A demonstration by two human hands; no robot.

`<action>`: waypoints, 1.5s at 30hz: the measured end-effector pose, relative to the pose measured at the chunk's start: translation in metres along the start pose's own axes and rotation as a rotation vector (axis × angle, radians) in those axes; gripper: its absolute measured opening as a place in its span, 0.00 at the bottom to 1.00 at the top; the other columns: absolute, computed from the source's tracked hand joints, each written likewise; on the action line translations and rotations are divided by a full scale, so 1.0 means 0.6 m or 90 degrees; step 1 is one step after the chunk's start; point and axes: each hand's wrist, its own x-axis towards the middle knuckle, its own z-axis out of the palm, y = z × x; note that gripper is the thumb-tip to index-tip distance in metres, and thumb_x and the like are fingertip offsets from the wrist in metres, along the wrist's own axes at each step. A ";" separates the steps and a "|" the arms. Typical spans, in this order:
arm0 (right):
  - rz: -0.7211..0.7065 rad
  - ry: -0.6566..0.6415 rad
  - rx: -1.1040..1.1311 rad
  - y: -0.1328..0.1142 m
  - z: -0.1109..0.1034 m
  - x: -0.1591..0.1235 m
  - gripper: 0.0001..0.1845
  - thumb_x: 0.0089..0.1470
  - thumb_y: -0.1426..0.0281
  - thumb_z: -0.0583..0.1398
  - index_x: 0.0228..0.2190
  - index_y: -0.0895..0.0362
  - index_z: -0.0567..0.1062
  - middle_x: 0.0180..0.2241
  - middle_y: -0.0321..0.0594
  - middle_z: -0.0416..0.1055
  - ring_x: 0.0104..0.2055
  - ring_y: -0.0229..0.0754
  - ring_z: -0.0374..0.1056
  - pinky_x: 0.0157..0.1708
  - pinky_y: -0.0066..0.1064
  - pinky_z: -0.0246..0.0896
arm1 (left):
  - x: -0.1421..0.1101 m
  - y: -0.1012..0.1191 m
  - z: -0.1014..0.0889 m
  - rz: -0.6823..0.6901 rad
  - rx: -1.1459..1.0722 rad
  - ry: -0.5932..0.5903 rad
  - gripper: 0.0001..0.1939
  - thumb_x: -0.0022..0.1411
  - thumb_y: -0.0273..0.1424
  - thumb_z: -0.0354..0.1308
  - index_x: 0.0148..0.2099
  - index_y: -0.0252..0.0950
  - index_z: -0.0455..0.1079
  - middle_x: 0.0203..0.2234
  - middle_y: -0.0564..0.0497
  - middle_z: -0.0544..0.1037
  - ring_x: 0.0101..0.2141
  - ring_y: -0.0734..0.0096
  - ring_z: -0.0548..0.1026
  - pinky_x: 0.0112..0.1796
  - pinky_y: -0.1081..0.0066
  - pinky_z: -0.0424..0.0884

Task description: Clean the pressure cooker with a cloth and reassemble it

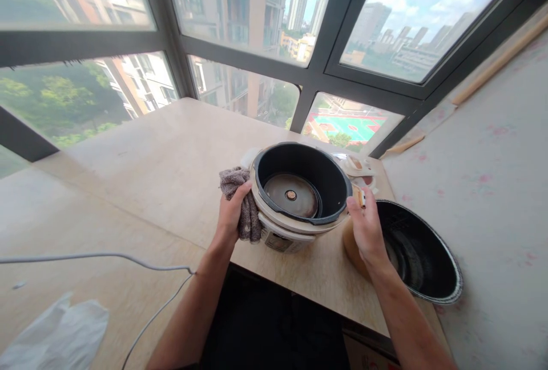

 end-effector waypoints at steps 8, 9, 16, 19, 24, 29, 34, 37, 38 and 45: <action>-0.024 0.014 0.012 0.008 0.004 -0.002 0.47 0.58 0.40 0.57 0.66 0.57 0.58 0.67 0.54 0.57 0.69 0.57 0.54 0.68 0.53 0.47 | 0.036 0.028 0.019 0.011 0.019 0.019 0.23 0.44 0.43 0.70 0.40 0.33 0.74 0.30 0.50 0.80 0.33 0.65 0.79 0.34 0.70 0.74; -0.024 0.014 0.013 0.008 0.004 -0.002 0.47 0.57 0.40 0.56 0.66 0.57 0.58 0.67 0.54 0.57 0.69 0.57 0.54 0.68 0.53 0.48 | 0.043 0.030 0.019 -0.001 0.031 0.014 0.23 0.43 0.43 0.70 0.38 0.32 0.74 0.29 0.50 0.80 0.31 0.65 0.79 0.32 0.71 0.73; -0.012 0.025 0.039 0.004 0.012 -0.005 0.48 0.56 0.41 0.57 0.65 0.59 0.57 0.65 0.56 0.57 0.67 0.60 0.55 0.67 0.54 0.48 | 0.012 0.031 0.019 -0.011 0.055 -0.028 0.23 0.43 0.40 0.71 0.41 0.33 0.74 0.29 0.49 0.81 0.29 0.66 0.79 0.29 0.71 0.73; -0.012 0.038 0.051 0.002 0.016 -0.006 0.49 0.56 0.41 0.57 0.65 0.61 0.57 0.65 0.58 0.57 0.67 0.60 0.56 0.67 0.54 0.48 | -0.013 0.029 0.023 -0.027 0.036 0.013 0.23 0.43 0.38 0.70 0.41 0.33 0.73 0.30 0.49 0.81 0.32 0.63 0.81 0.31 0.70 0.75; -0.020 0.054 0.060 0.000 0.021 -0.007 0.49 0.56 0.43 0.58 0.65 0.63 0.58 0.64 0.58 0.57 0.66 0.59 0.56 0.67 0.52 0.49 | -0.046 0.033 0.023 -0.075 0.028 0.039 0.29 0.41 0.37 0.72 0.46 0.33 0.72 0.39 0.46 0.82 0.44 0.58 0.81 0.44 0.65 0.77; -0.027 0.063 0.066 0.003 0.024 -0.008 0.46 0.58 0.44 0.57 0.65 0.60 0.58 0.64 0.56 0.57 0.66 0.59 0.56 0.66 0.51 0.50 | -0.093 0.018 0.014 -0.096 0.041 0.032 0.32 0.47 0.40 0.72 0.53 0.35 0.71 0.50 0.42 0.79 0.54 0.54 0.76 0.55 0.59 0.71; -0.034 0.068 0.075 0.010 0.025 -0.008 0.46 0.57 0.44 0.58 0.65 0.59 0.58 0.65 0.55 0.57 0.66 0.58 0.56 0.66 0.52 0.50 | -0.141 -0.014 0.023 -0.047 0.051 0.056 0.38 0.51 0.38 0.72 0.62 0.38 0.64 0.54 0.42 0.76 0.57 0.55 0.74 0.60 0.57 0.66; -0.030 0.063 0.095 0.015 0.026 -0.006 0.45 0.57 0.43 0.58 0.66 0.57 0.58 0.66 0.54 0.57 0.67 0.58 0.56 0.66 0.53 0.49 | -0.159 -0.031 0.031 -0.015 0.059 0.069 0.42 0.52 0.39 0.72 0.66 0.38 0.61 0.55 0.43 0.76 0.57 0.55 0.74 0.60 0.58 0.66; -0.027 0.059 0.100 0.017 0.026 -0.006 0.46 0.57 0.43 0.59 0.66 0.57 0.57 0.66 0.54 0.57 0.67 0.57 0.56 0.66 0.53 0.48 | -0.162 -0.036 0.032 0.001 0.070 0.077 0.43 0.53 0.40 0.72 0.67 0.38 0.60 0.55 0.42 0.76 0.57 0.55 0.74 0.60 0.57 0.66; -0.033 0.041 0.096 0.021 0.021 -0.007 0.47 0.57 0.42 0.58 0.67 0.57 0.57 0.68 0.53 0.54 0.69 0.57 0.53 0.68 0.52 0.45 | -0.175 -0.051 0.016 0.168 0.196 0.125 0.38 0.52 0.41 0.71 0.62 0.35 0.66 0.55 0.40 0.76 0.56 0.52 0.74 0.61 0.56 0.65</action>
